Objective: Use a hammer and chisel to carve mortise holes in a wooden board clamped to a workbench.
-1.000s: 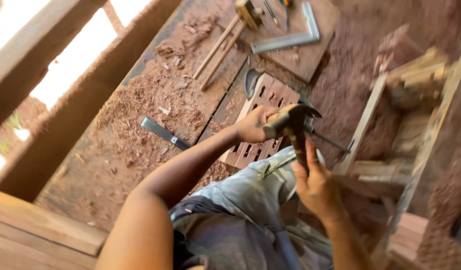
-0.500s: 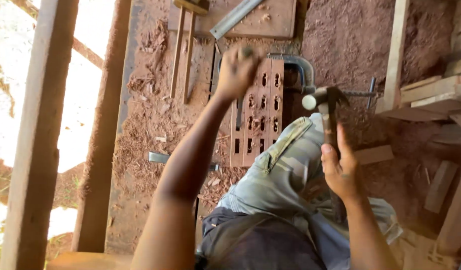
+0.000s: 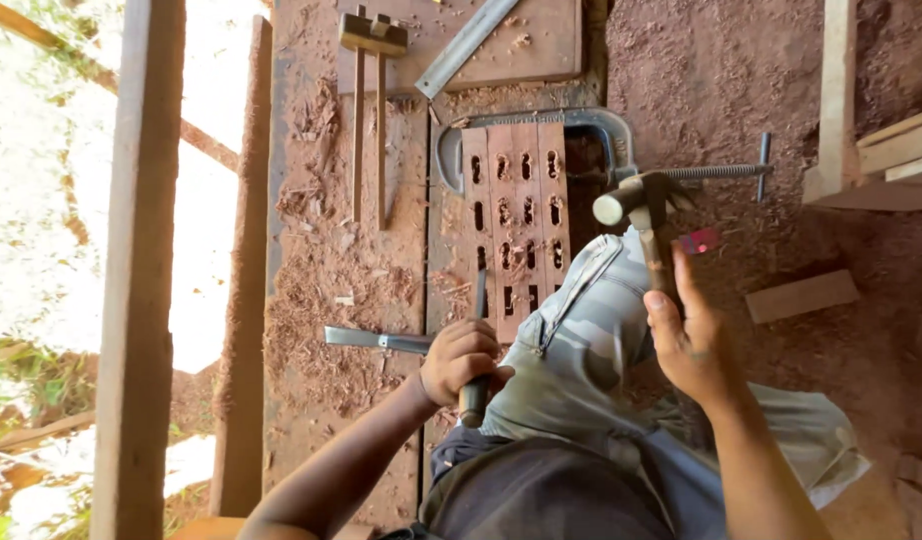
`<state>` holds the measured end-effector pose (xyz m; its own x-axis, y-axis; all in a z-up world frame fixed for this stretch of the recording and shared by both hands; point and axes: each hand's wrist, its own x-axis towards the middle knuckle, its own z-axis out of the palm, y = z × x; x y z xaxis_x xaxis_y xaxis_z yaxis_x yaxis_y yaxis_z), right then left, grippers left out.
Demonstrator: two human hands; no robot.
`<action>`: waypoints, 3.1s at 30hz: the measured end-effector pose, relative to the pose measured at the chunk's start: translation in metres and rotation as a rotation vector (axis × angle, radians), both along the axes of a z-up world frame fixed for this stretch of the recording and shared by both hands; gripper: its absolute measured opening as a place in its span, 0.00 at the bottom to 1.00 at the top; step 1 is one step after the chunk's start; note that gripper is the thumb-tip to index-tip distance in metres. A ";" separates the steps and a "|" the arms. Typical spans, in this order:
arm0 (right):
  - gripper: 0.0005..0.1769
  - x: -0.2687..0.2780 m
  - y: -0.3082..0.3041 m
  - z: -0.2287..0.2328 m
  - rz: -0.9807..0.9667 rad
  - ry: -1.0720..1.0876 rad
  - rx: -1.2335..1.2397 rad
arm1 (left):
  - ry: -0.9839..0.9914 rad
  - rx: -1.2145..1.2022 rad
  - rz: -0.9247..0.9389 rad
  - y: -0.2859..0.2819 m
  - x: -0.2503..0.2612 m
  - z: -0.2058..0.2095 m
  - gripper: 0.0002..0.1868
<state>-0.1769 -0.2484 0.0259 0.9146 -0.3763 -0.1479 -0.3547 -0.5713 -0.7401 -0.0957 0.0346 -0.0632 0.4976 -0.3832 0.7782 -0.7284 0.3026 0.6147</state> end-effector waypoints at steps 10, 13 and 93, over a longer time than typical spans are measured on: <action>0.33 -0.008 0.004 -0.015 0.056 -0.167 -0.146 | -0.448 0.231 -0.051 0.013 -0.010 -0.013 0.07; 0.33 -0.004 0.004 -0.008 0.032 -0.157 -0.102 | -0.264 0.073 -0.102 0.013 0.048 -0.050 0.12; 0.34 -0.004 0.009 0.022 0.132 0.007 -0.097 | 0.497 -0.071 0.018 -0.038 0.089 0.061 0.28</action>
